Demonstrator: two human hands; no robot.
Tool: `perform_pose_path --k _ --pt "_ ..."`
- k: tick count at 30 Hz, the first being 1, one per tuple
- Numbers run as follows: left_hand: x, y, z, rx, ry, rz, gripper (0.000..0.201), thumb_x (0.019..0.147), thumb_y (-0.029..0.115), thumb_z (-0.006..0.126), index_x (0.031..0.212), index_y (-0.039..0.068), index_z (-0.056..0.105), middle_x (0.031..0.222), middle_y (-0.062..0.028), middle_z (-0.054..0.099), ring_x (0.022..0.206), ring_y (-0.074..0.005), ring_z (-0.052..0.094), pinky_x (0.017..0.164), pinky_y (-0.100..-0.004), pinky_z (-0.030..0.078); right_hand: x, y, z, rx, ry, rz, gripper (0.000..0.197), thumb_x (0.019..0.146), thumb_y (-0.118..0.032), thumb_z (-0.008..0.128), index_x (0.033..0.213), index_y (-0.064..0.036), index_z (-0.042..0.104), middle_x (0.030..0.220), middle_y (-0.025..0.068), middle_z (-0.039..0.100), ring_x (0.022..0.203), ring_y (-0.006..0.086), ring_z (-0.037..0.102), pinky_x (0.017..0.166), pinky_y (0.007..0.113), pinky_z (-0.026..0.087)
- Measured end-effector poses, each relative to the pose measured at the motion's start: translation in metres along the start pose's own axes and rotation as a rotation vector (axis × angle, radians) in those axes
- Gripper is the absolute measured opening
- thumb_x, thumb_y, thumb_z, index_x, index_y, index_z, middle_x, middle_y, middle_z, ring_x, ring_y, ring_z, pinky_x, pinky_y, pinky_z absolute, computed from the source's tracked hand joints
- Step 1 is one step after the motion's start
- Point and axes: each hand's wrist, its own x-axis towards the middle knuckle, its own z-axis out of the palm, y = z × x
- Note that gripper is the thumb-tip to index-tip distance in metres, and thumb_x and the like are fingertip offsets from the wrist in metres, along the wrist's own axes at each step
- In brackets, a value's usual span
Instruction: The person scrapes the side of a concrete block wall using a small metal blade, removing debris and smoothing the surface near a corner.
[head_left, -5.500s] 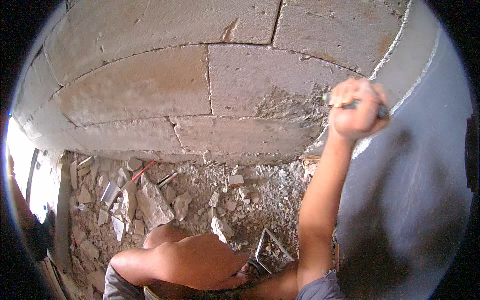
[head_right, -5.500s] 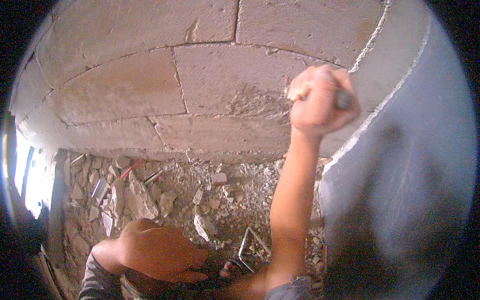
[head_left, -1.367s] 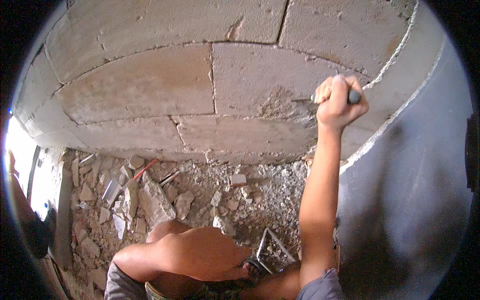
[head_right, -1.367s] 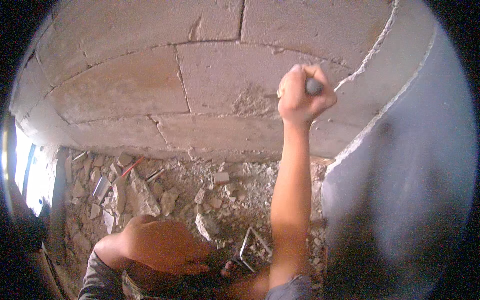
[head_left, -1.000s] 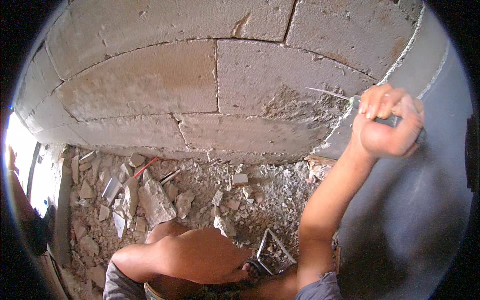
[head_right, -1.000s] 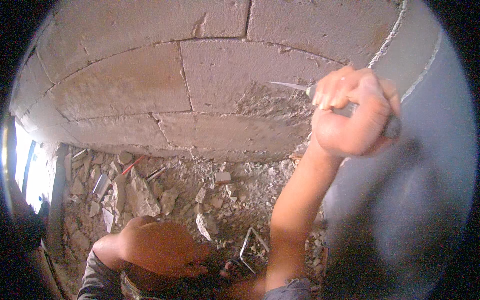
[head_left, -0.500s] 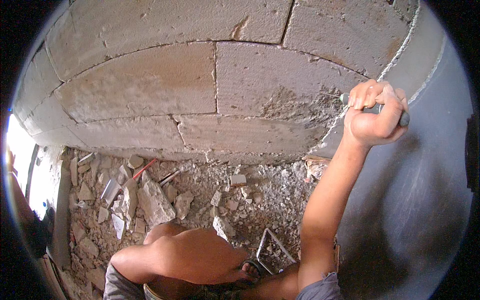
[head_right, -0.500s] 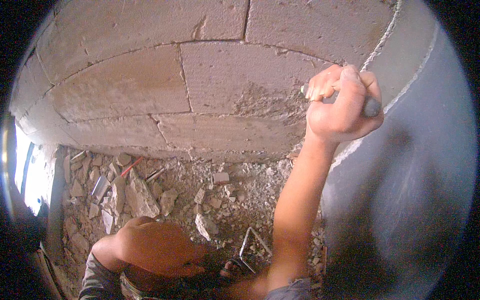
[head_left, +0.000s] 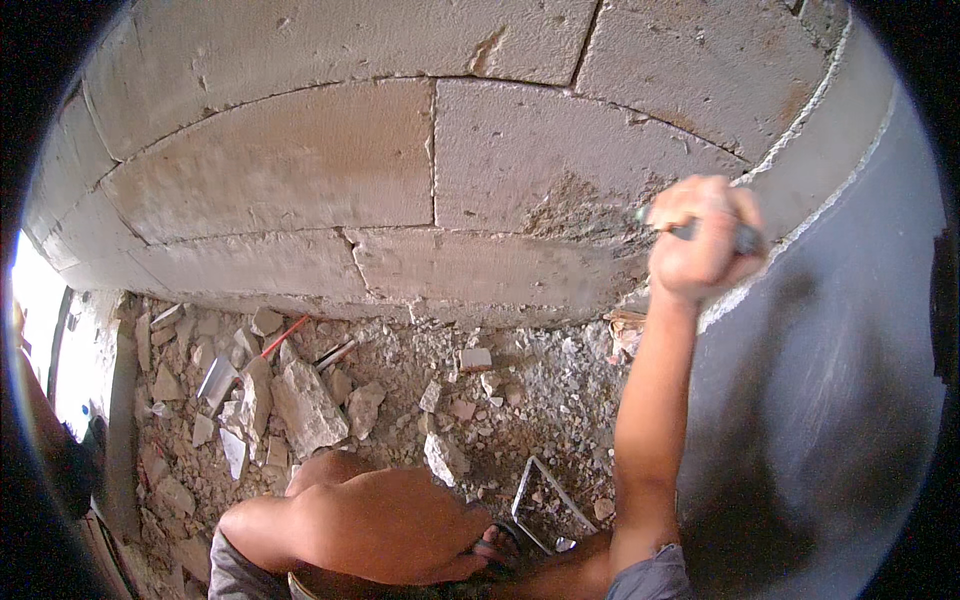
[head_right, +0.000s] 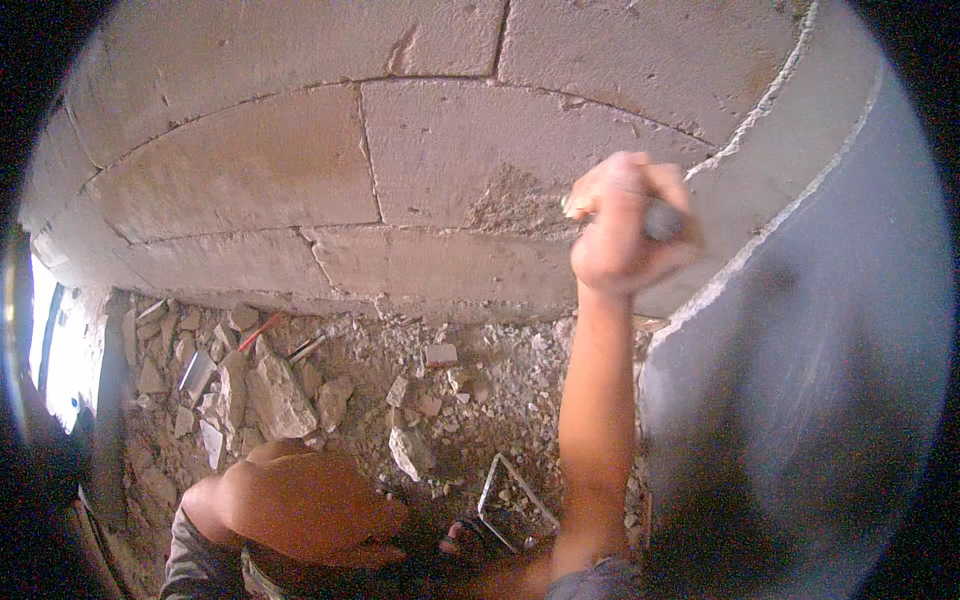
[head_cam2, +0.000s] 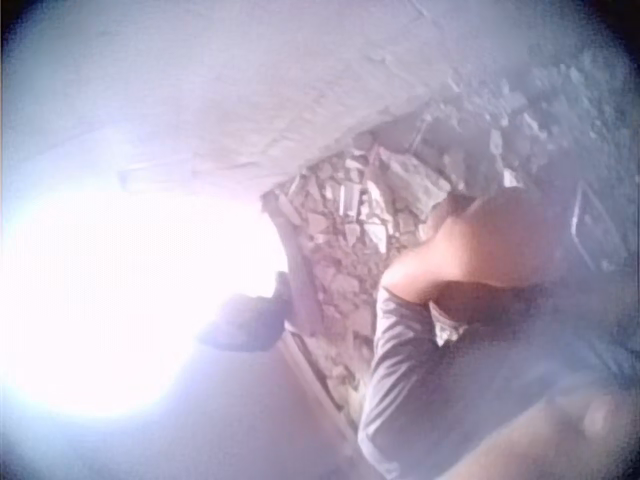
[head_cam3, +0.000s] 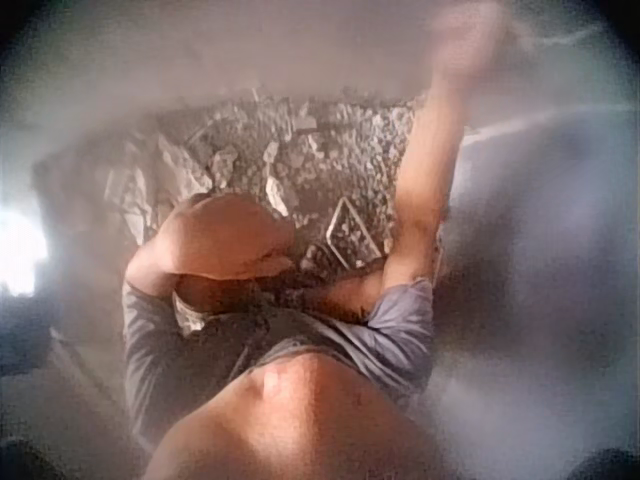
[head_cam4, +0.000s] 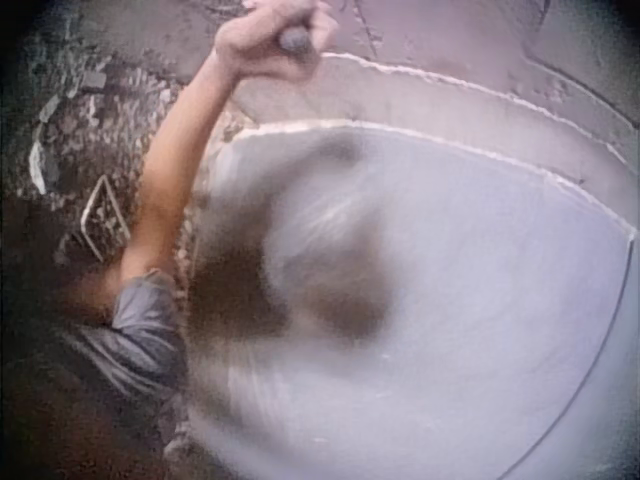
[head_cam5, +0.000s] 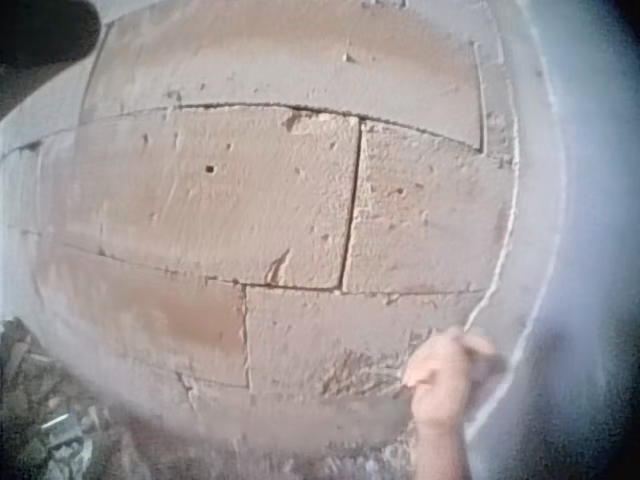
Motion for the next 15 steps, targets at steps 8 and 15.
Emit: perform_pose_path --k 8,15 --pt "0.000 -0.003 0.007 0.062 0.014 0.031 0.036 0.093 0.033 0.044 0.086 -0.002 0.052 0.057 -0.0173 0.057 0.055 -0.0385 0.060 0.051 -0.0476 0.048 -0.011 0.015 0.014 -0.049 -0.061 -0.036 0.030 0.084 0.001 0.055 0.058 -0.0059 0.043 0.050 0.0039 0.049 0.041 0.0098 0.046 0.036 0.025 0.038" --pt "-0.007 -0.004 0.013 0.044 0.028 0.052 0.038 0.092 0.037 0.046 0.090 -0.001 0.051 0.060 -0.0184 0.058 0.057 -0.0396 0.060 0.053 -0.0480 0.048 0.000 -0.007 0.028 0.085 -0.100 0.081 0.029 0.083 0.002 0.053 0.059 -0.0039 0.040 0.049 0.0031 0.046 0.040 0.0071 0.043 0.035 0.024 0.034"
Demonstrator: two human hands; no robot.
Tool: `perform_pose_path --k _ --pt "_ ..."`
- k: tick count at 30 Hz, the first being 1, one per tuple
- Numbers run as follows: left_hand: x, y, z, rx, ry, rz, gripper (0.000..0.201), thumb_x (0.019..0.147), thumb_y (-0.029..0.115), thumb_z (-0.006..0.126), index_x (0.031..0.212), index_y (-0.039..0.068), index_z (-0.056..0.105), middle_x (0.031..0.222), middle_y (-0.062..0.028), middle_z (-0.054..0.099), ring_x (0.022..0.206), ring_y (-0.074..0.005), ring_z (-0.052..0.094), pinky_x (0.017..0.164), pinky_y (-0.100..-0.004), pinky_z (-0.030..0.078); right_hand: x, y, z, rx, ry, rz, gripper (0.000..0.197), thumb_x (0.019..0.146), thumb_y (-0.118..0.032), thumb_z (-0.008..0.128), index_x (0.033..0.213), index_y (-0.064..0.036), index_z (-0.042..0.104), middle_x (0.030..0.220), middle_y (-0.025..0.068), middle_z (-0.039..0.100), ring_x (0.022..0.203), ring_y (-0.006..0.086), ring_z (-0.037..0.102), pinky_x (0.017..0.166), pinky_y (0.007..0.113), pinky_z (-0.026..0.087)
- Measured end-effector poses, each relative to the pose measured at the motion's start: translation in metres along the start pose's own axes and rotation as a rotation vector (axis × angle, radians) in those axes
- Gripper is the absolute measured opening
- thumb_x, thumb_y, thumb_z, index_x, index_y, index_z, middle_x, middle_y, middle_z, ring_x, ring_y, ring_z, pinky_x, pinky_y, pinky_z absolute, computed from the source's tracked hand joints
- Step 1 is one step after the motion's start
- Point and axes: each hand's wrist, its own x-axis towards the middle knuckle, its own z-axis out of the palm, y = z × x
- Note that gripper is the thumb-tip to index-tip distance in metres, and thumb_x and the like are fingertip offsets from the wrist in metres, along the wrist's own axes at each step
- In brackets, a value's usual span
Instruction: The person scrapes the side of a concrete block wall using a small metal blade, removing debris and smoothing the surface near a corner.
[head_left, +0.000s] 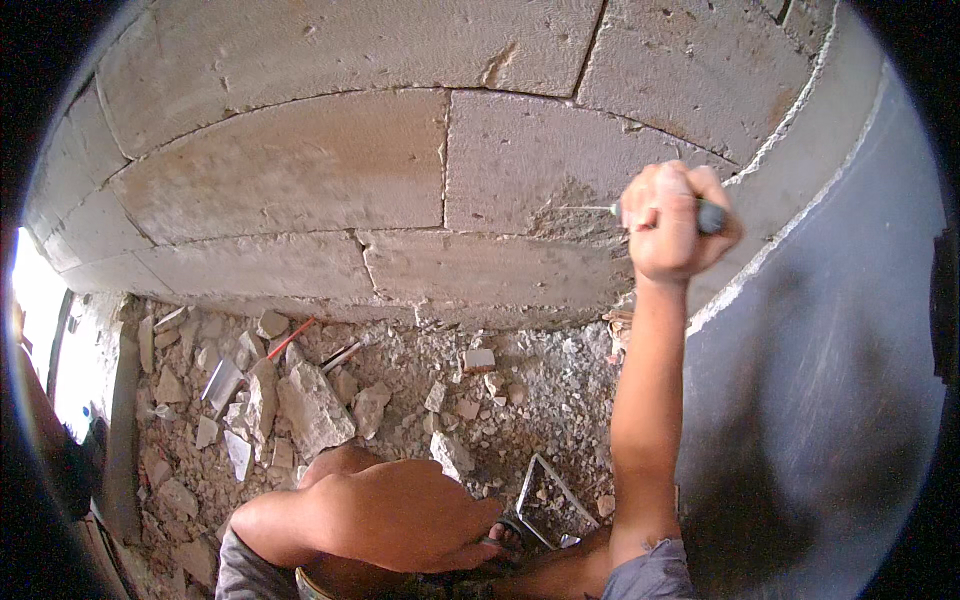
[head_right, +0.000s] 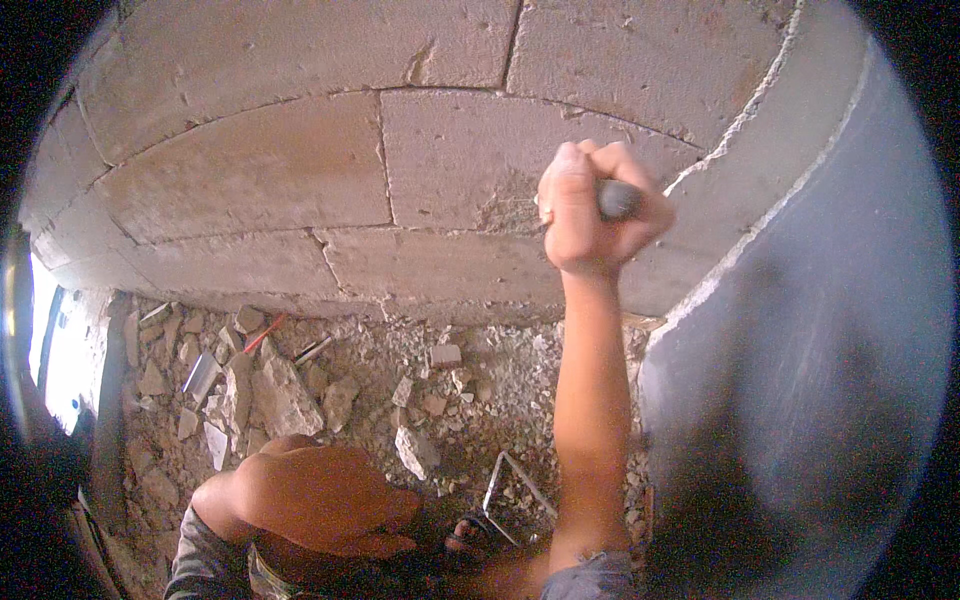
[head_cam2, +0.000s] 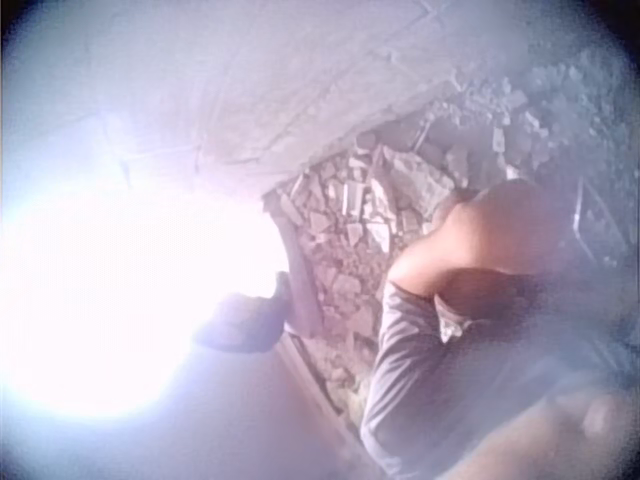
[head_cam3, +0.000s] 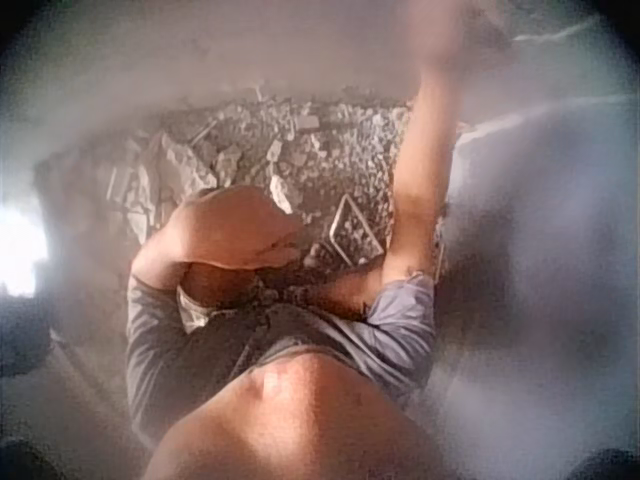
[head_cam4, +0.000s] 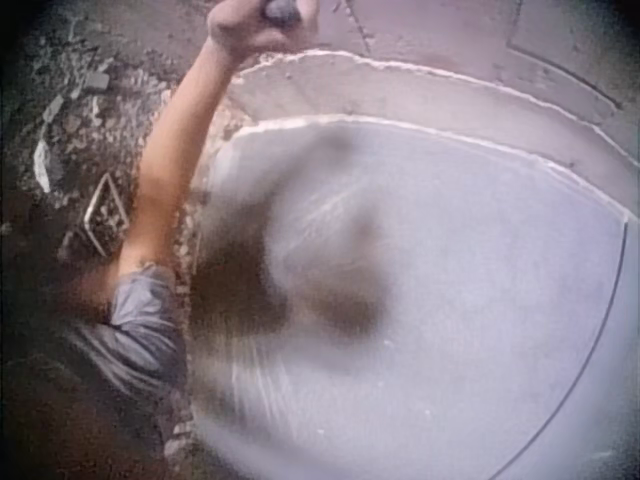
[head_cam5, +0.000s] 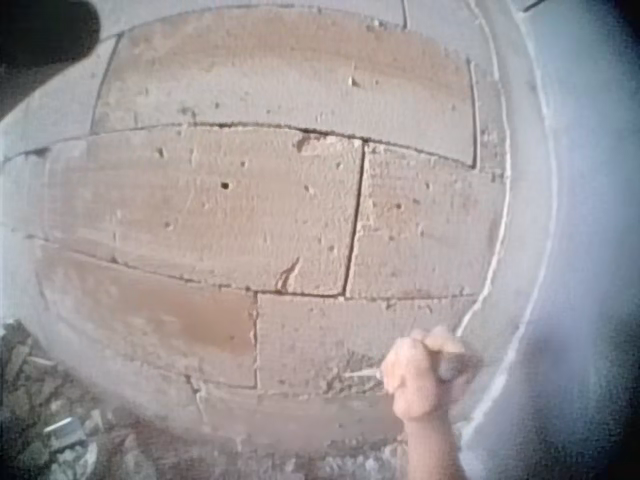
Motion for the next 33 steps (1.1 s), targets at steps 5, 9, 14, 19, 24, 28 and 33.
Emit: perform_pose_path --k 5,9,14,19,24,28,33 --pt "0.002 0.002 -0.004 -0.050 -0.109 -0.128 0.039 0.092 0.043 0.044 0.090 0.005 0.054 0.069 -0.0199 0.060 0.067 -0.0412 0.059 0.059 -0.0501 0.048 0.001 0.005 0.004 0.021 0.063 0.027 0.026 0.083 -0.001 0.056 0.060 -0.0040 0.045 0.050 0.0015 0.048 0.043 0.0057 0.043 0.038 0.023 0.033" --pt "0.009 -0.007 0.009 -0.064 0.000 0.005 0.039 0.092 0.043 0.044 0.090 0.004 0.053 0.069 -0.0209 0.059 0.067 -0.0416 0.059 0.059 -0.0494 0.047 -0.023 0.066 -0.039 -0.358 0.085 0.163 0.027 0.080 -0.003 0.060 0.057 -0.0051 0.047 0.053 -0.0034 0.051 0.049 0.0033 0.044 0.044 0.022 0.035" --pt "0.010 -0.005 0.003 -0.099 -0.032 -0.039 0.038 0.091 0.043 0.045 0.091 0.007 0.054 0.068 -0.0215 0.058 0.066 -0.0418 0.058 0.059 -0.0498 0.047 0.001 0.020 -0.022 -0.167 0.022 -0.054 0.024 0.081 0.002 0.055 0.059 -0.0039 0.047 0.050 0.0015 0.050 0.044 0.0060 0.046 0.039 0.023 0.034" --pt "0.012 -0.003 0.001 -0.092 0.000 -0.090 0.036 0.091 0.043 0.045 0.092 0.008 0.054 0.066 -0.0209 0.059 0.063 -0.0421 0.058 0.056 -0.0511 0.047 -0.002 0.021 -0.007 -0.110 0.094 -0.099 0.023 0.080 0.001 0.057 0.060 -0.0041 0.046 0.050 0.0041 0.049 0.043 0.0072 0.046 0.037 0.024 0.035" --pt "0.017 -0.006 0.003 -0.069 -0.060 -0.037 0.034 0.091 0.042 0.046 0.094 0.010 0.054 0.066 -0.0203 0.060 0.063 -0.0416 0.059 0.055 -0.0511 0.048 -0.002 0.031 -0.022 -0.268 0.078 -0.073 0.028 0.082 0.001 0.053 0.058 -0.0055 0.041 0.048 0.0039 0.047 0.040 0.0089 0.044 0.036 0.025 0.035" --pt "0.016 0.000 -0.005 -0.039 -0.065 -0.019 0.037 0.090 0.035 0.048 0.094 -0.001 0.052 0.067 -0.0180 0.062 0.064 -0.0388 0.062 0.057 -0.0475 0.049 0.011 -0.007 -0.009 -0.070 0.085 -0.055 0.026 0.084 0.000 0.054 0.060 -0.0036 0.044 0.050 0.0054 0.051 0.039 0.0096 0.046 0.035 0.025 0.035" --pt "0.004 0.016 -0.008 -0.041 -0.128 -0.206 0.037 0.091 0.036 0.047 0.095 -0.001 0.052 0.065 -0.0183 0.061 0.063 -0.0397 0.062 0.056 -0.0480 0.049 -0.006 0.059 0.005 -0.226 0.106 -0.046 0.022 0.080 -0.002 0.059 0.060 -0.0043 0.051 0.052 -0.0020 0.051 0.048 0.0042 0.045 0.041 0.022 0.035"
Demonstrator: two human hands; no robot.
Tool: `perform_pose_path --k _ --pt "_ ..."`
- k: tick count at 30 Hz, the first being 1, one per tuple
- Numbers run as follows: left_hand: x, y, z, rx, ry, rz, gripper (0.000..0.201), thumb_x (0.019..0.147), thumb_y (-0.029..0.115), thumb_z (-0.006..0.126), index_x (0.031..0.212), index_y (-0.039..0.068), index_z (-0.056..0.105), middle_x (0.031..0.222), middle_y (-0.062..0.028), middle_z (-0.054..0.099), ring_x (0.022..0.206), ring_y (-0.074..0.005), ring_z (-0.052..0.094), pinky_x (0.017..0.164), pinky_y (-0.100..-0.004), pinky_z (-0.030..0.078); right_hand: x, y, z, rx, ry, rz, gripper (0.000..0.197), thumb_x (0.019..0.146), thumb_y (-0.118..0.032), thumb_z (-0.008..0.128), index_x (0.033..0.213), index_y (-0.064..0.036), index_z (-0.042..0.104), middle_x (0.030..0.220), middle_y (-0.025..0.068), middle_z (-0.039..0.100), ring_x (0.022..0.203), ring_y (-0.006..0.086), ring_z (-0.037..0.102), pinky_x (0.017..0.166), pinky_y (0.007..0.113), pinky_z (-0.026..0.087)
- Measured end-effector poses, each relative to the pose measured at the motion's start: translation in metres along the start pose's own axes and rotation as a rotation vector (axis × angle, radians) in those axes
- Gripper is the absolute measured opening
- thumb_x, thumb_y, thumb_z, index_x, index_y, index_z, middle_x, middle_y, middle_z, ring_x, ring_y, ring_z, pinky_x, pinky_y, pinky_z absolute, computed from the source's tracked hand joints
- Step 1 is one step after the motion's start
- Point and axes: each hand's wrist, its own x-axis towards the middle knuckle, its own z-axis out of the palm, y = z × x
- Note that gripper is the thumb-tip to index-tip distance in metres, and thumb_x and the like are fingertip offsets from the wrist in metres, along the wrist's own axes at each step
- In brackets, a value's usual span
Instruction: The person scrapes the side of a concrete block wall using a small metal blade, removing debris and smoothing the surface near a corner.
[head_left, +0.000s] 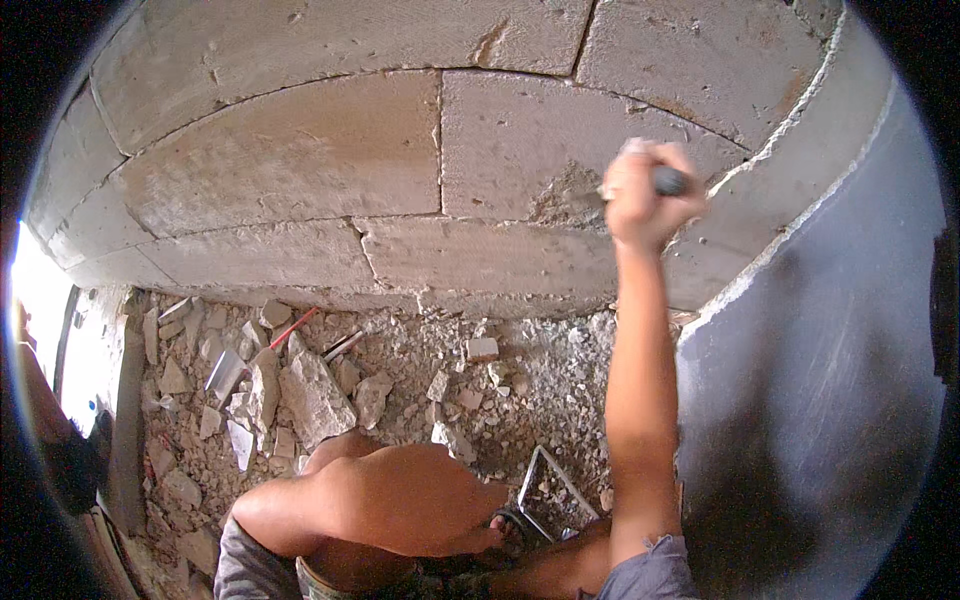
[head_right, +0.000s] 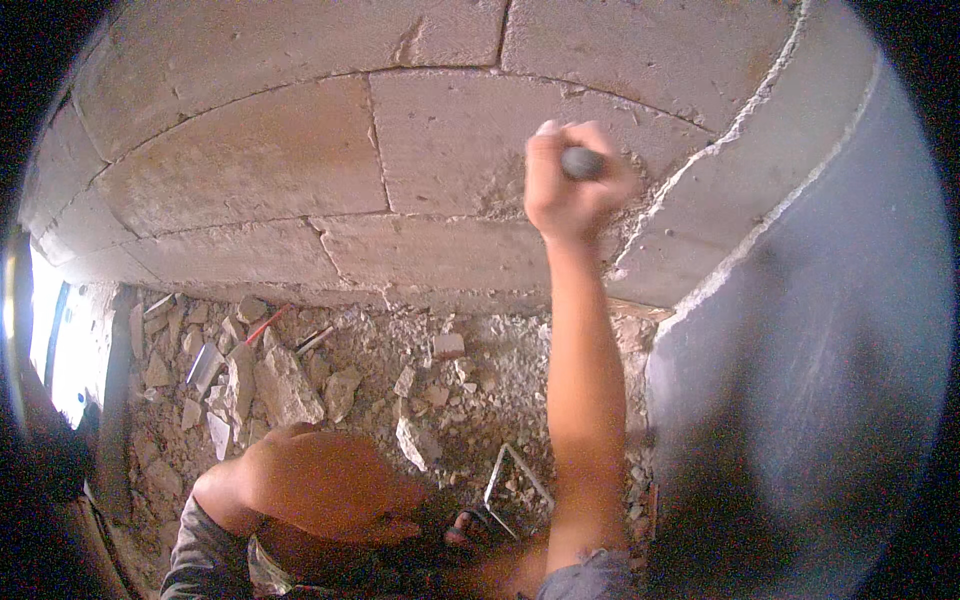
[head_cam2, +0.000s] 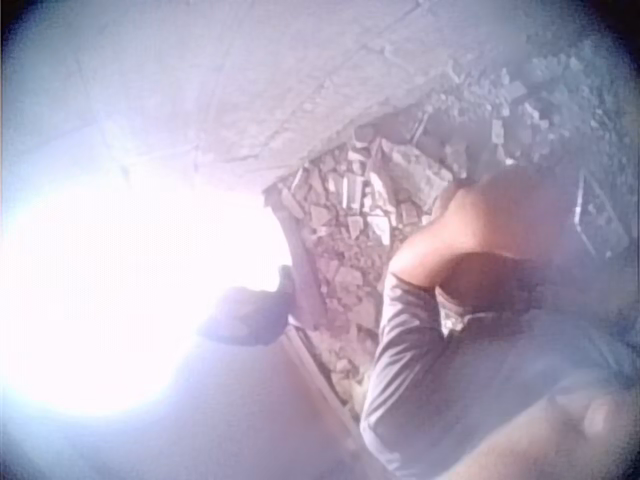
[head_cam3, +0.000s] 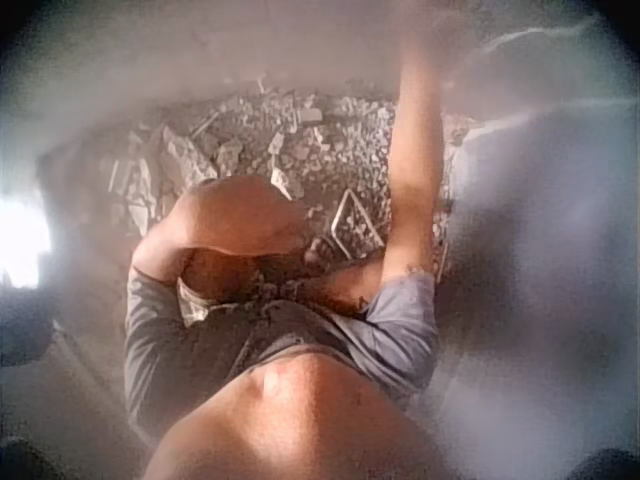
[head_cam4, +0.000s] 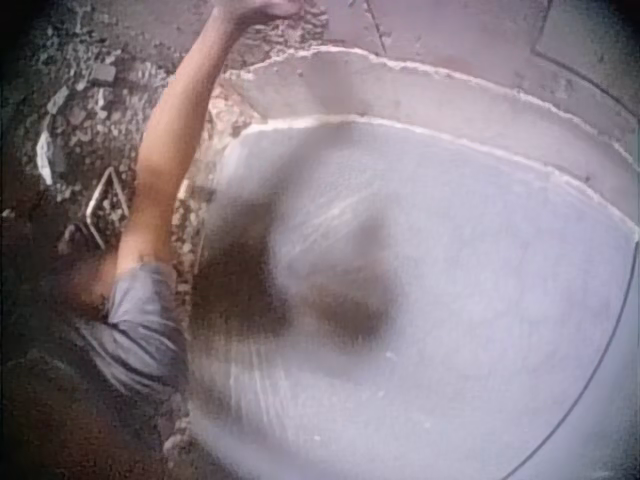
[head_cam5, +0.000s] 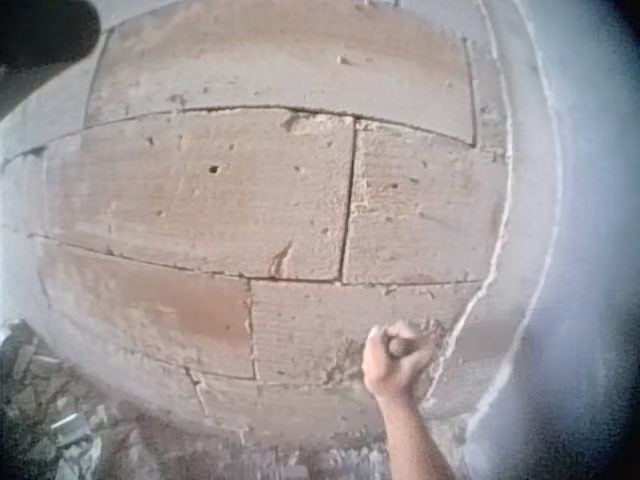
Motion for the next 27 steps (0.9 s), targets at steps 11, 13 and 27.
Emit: perform_pose_path --k 11,13,27 --pt "0.011 -0.021 -0.001 0.001 0.062 0.184 0.039 0.092 0.037 0.047 0.094 -0.002 0.052 0.063 -0.0179 0.060 0.061 -0.0381 0.061 0.054 -0.0452 0.049 0.002 -0.043 -0.020 0.093 -0.040 0.007 0.026 0.084 -0.003 0.050 0.059 -0.0056 0.043 0.050 0.0060 0.049 0.038 0.0107 0.044 0.036 0.026 0.035" --pt "0.015 -0.024 0.001 -0.016 0.031 0.138 0.038 0.091 0.040 0.046 0.092 0.003 0.053 0.064 -0.0187 0.060 0.063 -0.0392 0.061 0.055 -0.0476 0.049 -0.007 -0.020 -0.027 0.041 -0.016 0.021 0.024 0.081 -0.002 0.059 0.059 -0.0038 0.050 0.053 0.0004 0.051 0.050 0.0046 0.043 0.045 0.023 0.034" --pt "0.010 -0.032 -0.002 -0.006 0.102 0.221 0.036 0.091 0.034 0.047 0.089 -0.002 0.052 0.062 -0.0173 0.059 0.059 -0.0374 0.061 0.054 -0.0447 0.049 -0.020 -0.033 -0.016 0.075 -0.051 0.009 0.029 0.078 0.006 0.055 0.055 -0.0039 0.041 0.049 0.0039 0.050 0.043 0.0069 0.043 0.039 0.022 0.032"
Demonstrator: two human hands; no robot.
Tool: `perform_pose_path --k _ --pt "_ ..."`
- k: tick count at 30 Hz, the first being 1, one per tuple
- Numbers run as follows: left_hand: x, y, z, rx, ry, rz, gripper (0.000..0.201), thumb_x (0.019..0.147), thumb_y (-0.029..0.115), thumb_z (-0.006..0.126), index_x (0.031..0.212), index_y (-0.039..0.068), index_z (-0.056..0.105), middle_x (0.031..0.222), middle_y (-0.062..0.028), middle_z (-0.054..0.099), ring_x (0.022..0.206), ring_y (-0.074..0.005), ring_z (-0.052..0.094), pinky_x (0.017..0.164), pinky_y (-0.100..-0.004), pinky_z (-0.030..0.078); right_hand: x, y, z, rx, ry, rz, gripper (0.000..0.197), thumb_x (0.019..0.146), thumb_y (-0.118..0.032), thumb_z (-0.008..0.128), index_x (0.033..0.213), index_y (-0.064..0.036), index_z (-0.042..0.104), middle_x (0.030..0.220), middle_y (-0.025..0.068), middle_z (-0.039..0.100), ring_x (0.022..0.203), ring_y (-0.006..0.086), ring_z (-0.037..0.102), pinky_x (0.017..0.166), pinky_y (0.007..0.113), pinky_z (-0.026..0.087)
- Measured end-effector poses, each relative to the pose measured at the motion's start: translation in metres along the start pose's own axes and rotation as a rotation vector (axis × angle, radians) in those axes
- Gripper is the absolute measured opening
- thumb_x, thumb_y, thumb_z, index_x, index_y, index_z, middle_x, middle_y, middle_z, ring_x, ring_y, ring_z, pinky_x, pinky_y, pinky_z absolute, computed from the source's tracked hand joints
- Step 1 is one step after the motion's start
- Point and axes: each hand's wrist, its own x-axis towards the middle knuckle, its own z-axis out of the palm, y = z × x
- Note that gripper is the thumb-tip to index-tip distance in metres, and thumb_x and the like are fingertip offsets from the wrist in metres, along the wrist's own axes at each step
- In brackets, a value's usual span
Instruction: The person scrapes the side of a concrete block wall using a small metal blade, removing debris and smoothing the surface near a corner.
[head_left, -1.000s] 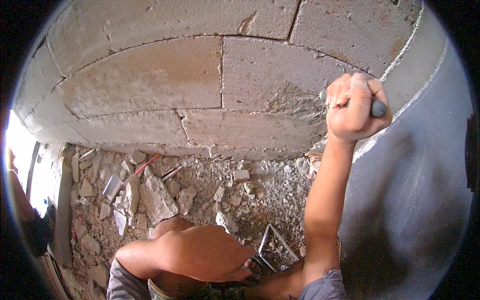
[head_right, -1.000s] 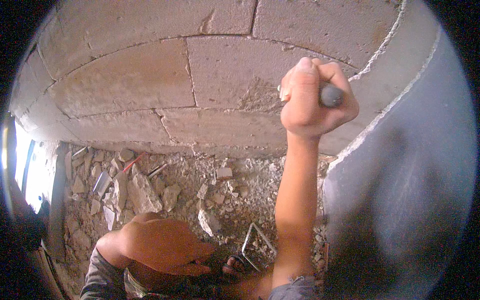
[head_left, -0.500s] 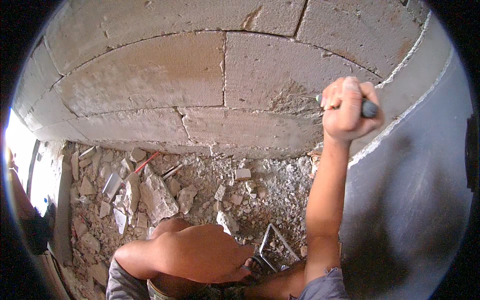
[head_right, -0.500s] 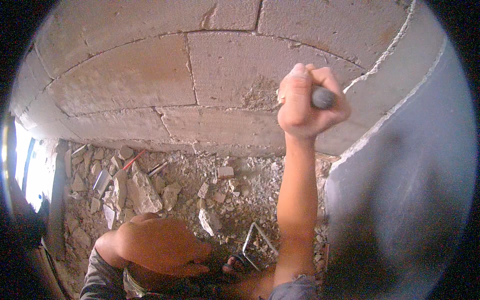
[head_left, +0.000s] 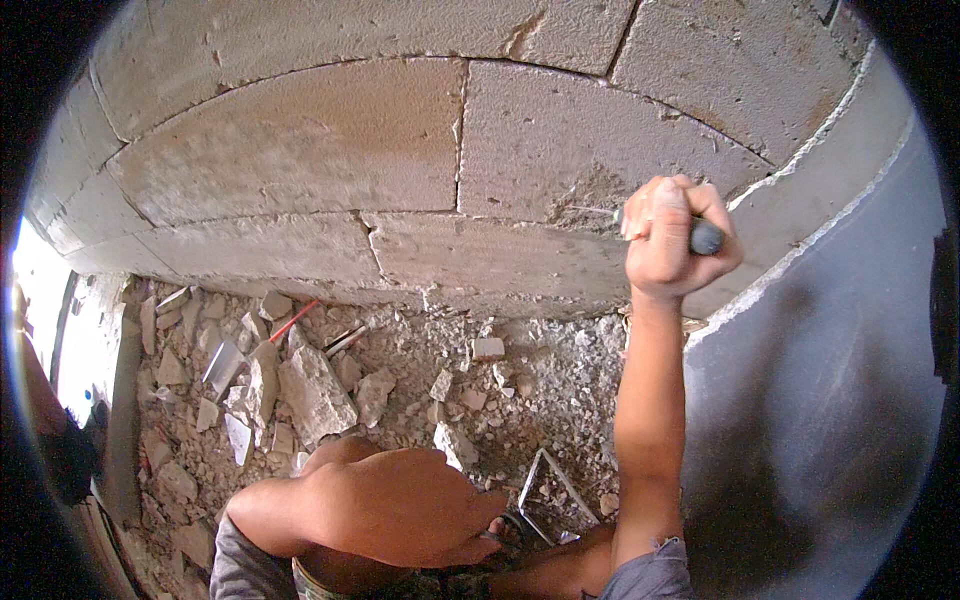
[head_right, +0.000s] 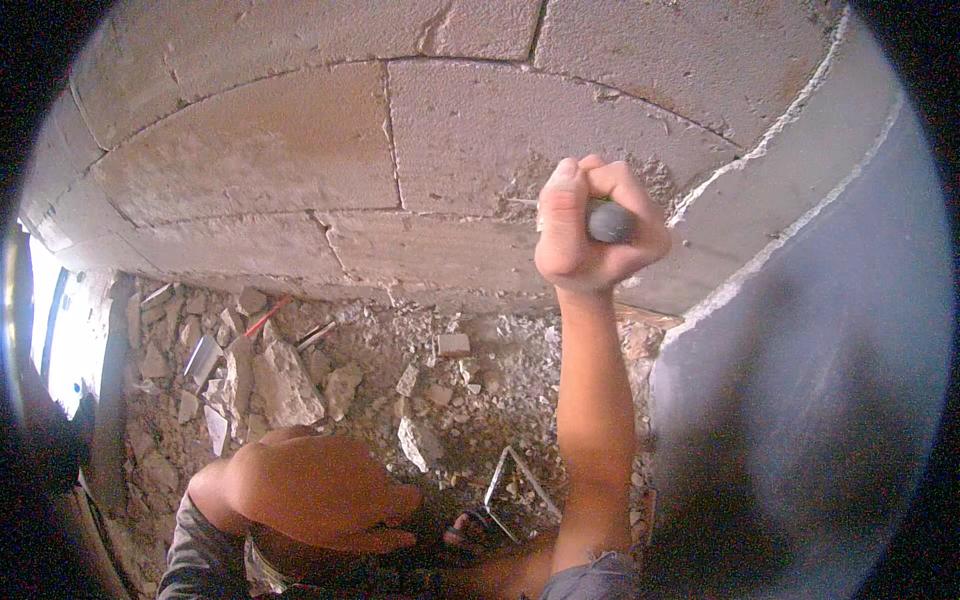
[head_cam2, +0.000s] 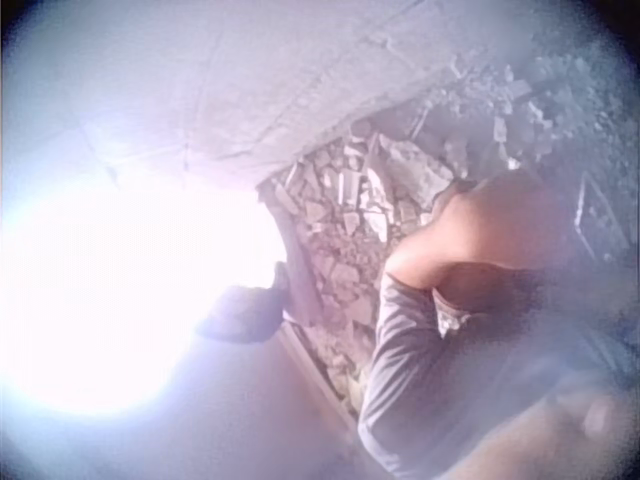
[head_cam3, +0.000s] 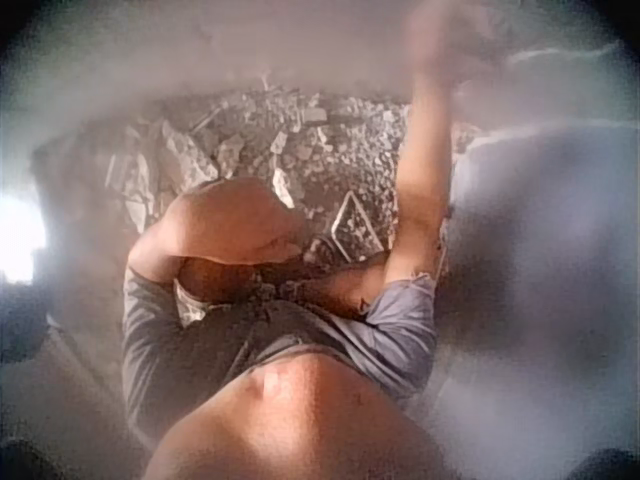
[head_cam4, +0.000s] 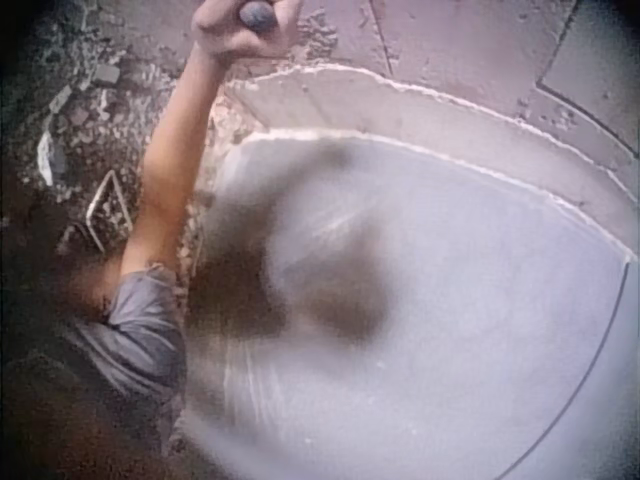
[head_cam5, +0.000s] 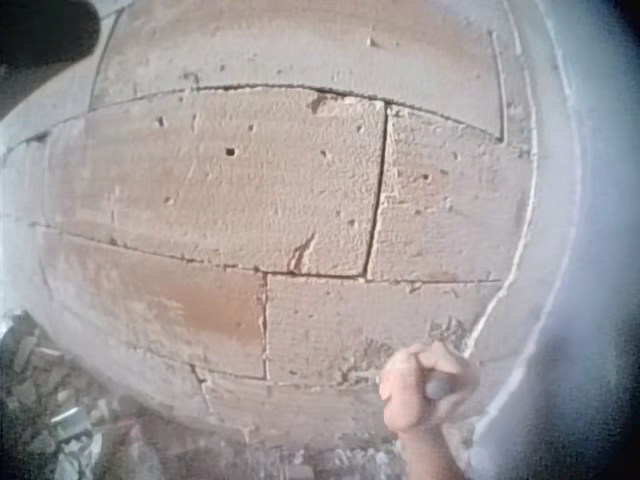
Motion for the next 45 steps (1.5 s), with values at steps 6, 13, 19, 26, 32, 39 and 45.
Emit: perform_pose_path --k 6,13,19,26,32,39,45 --pt "-0.003 0.003 -0.003 0.001 0.028 0.004 0.037 0.092 0.034 0.047 0.090 -0.003 0.051 0.061 -0.0166 0.059 0.059 -0.0373 0.061 0.054 -0.0445 0.049 -0.011 0.034 -0.004 -0.155 -0.004 0.040 0.025 0.074 0.005 0.057 0.056 -0.0038 0.043 0.051 -0.0002 0.048 0.048 0.0036 0.041 0.043 0.021 0.032" --pt "-0.003 0.001 -0.005 0.019 -0.003 0.012 0.039 0.092 0.035 0.047 0.093 -0.003 0.052 0.060 -0.0159 0.059 0.059 -0.0364 0.061 0.054 -0.0433 0.049 0.000 -0.008 0.013 0.142 0.076 0.058 0.023 0.079 0.003 0.056 0.059 -0.0039 0.047 0.050 0.0030 0.049 0.043 0.0060 0.044 0.038 0.023 0.033" --pt "-0.001 -0.001 0.001 0.031 0.019 0.051 0.040 0.092 0.036 0.047 0.095 -0.004 0.052 0.064 -0.0163 0.060 0.062 -0.0350 0.062 0.056 -0.0424 0.049 -0.015 0.035 0.005 -0.072 0.108 0.153 0.025 0.081 0.002 0.057 0.058 -0.0036 0.047 0.051 0.0010 0.051 0.044 0.0050 0.045 0.039 0.021 0.035" --pt "-0.003 0.002 -0.002 0.051 -0.009 0.030 0.038 0.092 0.034 0.048 0.095 -0.003 0.052 0.064 -0.0167 0.060 0.061 -0.0358 0.061 0.054 -0.0433 0.048 -0.001 0.005 0.013 -0.100 0.021 -0.051 0.029 0.085 -0.004 0.051 0.058 -0.0055 0.040 0.047 0.0060 0.046 0.038 0.0109 0.042 0.036 0.026 0.038" --pt "0.000 0.004 -0.004 0.046 -0.036 -0.031 0.039 0.091 0.035 0.048 0.096 -0.003 0.051 0.064 -0.0159 0.060 0.061 -0.0361 0.061 0.054 -0.0434 0.048 0.006 0.011 0.010 0.010 0.135 0.086 0.029 0.084 0.001 0.053 0.058 -0.0047 0.042 0.050 0.0045 0.050 0.041 0.0077 0.045 0.037 0.024 0.036" --pt "-0.001 0.008 0.001 0.045 -0.015 0.009 0.040 0.091 0.036 0.049 0.099 -0.003 0.051 0.065 -0.0162 0.061 0.063 -0.0359 0.062 0.056 -0.0445 0.048 0.002 0.019 -0.005 -0.125 0.110 -0.090 0.029 0.083 -0.001 0.056 0.058 -0.0047 0.042 0.050 0.0050 0.051 0.040 0.0093 0.046 0.036 0.025 0.037" --pt "0.001 0.008 0.001 0.022 -0.054 -0.020 0.040 0.091 0.037 0.049 0.098 -0.002 0.051 0.064 -0.0161 0.060 0.061 -0.0364 0.062 0.055 -0.0440 0.048 0.017 -0.004 -0.007 0.044 0.094 0.030 0.029 0.084 0.001 0.052 0.058 -0.0045 0.041 0.048 0.0055 0.049 0.039 0.0098 0.045 0.035 0.025 0.036"
